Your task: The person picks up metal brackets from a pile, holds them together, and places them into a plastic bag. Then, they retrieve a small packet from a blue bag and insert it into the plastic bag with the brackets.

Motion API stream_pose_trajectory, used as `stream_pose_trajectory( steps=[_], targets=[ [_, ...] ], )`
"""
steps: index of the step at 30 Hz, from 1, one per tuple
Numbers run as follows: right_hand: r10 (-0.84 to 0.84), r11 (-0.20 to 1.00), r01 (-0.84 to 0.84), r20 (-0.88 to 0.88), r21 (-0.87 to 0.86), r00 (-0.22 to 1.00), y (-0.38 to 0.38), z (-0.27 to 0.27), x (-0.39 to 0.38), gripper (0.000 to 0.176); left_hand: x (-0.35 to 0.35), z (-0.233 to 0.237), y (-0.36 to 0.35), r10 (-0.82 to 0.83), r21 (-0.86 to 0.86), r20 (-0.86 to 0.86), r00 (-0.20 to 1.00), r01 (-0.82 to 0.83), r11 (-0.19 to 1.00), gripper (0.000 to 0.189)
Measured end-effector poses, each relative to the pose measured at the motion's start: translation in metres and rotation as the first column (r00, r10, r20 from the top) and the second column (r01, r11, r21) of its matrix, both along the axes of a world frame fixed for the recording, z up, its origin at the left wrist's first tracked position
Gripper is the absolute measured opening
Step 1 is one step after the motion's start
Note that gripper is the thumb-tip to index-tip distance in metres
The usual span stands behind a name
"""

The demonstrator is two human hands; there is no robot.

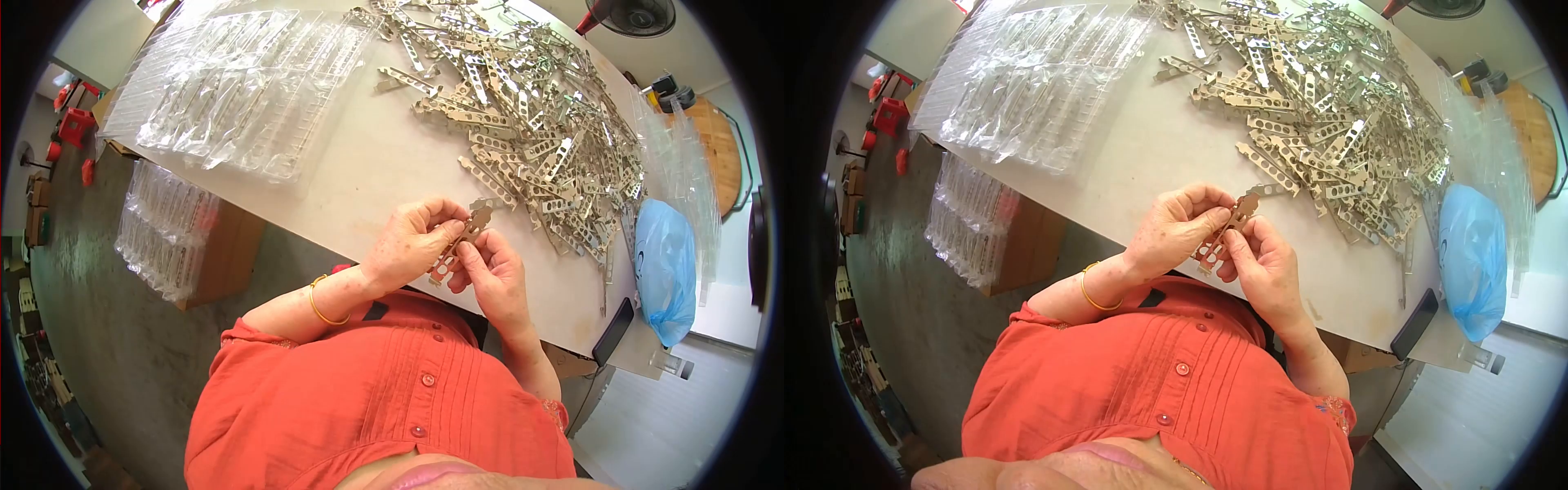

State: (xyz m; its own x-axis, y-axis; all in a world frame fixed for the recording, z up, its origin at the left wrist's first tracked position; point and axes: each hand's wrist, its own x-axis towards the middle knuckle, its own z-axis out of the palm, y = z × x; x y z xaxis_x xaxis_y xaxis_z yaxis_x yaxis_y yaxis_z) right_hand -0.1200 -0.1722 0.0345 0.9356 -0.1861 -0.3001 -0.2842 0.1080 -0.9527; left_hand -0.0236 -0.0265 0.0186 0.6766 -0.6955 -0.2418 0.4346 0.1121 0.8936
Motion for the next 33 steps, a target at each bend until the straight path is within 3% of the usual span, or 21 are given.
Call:
stream_pose_trajectory(
  steps=[5,8,11,18,20,24,26,27,29,30,33],
  targets=[
    [-0.017,0.991,0.016,-0.010,-0.132,1.000,0.004,0.001,0.001,0.014,-0.006,-0.007,-0.003,0.006,0.000,-0.005,1.000,-0.006,1.000,0.016],
    [-0.025,0.947,-0.005,-0.089,-0.323,0.996,0.006,0.010,0.006,0.019,-0.007,-0.013,-0.002,0.012,-0.029,-0.002,1.000,-0.012,1.000,0.013],
    [0.044,0.844,-0.055,-0.033,-0.533,0.998,0.000,0.001,0.005,0.019,-0.005,-0.005,0.001,-0.020,-0.024,-0.059,0.998,0.019,1.000,0.014],
    [0.057,0.834,-0.048,0.000,-0.549,0.998,0.002,0.000,0.010,0.020,-0.010,0.004,-0.002,0.049,0.033,0.099,0.994,-0.052,0.998,0.012],
    [0.085,0.837,-0.027,0.082,-0.546,0.993,0.000,-0.007,0.009,0.017,-0.010,-0.005,-0.002,0.066,-0.039,0.124,0.990,-0.062,0.997,0.011],
    [0.043,0.824,-0.036,-0.001,-0.565,0.999,-0.003,0.004,0.011,0.019,-0.006,-0.007,-0.001,0.076,0.018,0.130,0.989,-0.079,0.997,0.011],
    [-0.072,0.873,0.155,0.194,-0.463,0.978,-0.006,0.002,0.012,0.019,-0.004,-0.001,0.001,0.030,0.076,0.157,0.987,-0.042,0.996,0.011],
    [-0.081,0.860,0.170,0.199,-0.481,0.977,-0.008,0.002,0.013,0.019,-0.004,-0.002,0.000,0.019,0.054,0.160,0.987,-0.028,0.998,0.011],
    [-0.034,0.892,0.152,0.272,-0.426,0.962,-0.008,0.000,0.012,0.013,-0.007,-0.005,0.000,-0.039,0.051,0.112,0.993,0.033,0.998,0.012],
    [0.052,0.828,0.139,0.321,-0.543,0.946,-0.009,-0.002,0.013,0.009,-0.008,0.002,-0.001,-0.073,0.078,0.083,0.994,0.066,0.995,0.013],
    [0.077,0.843,0.081,0.267,-0.532,0.961,-0.011,0.002,0.013,0.008,-0.011,-0.006,0.000,-0.065,0.059,0.086,0.994,0.060,0.996,0.013]
  ],
)
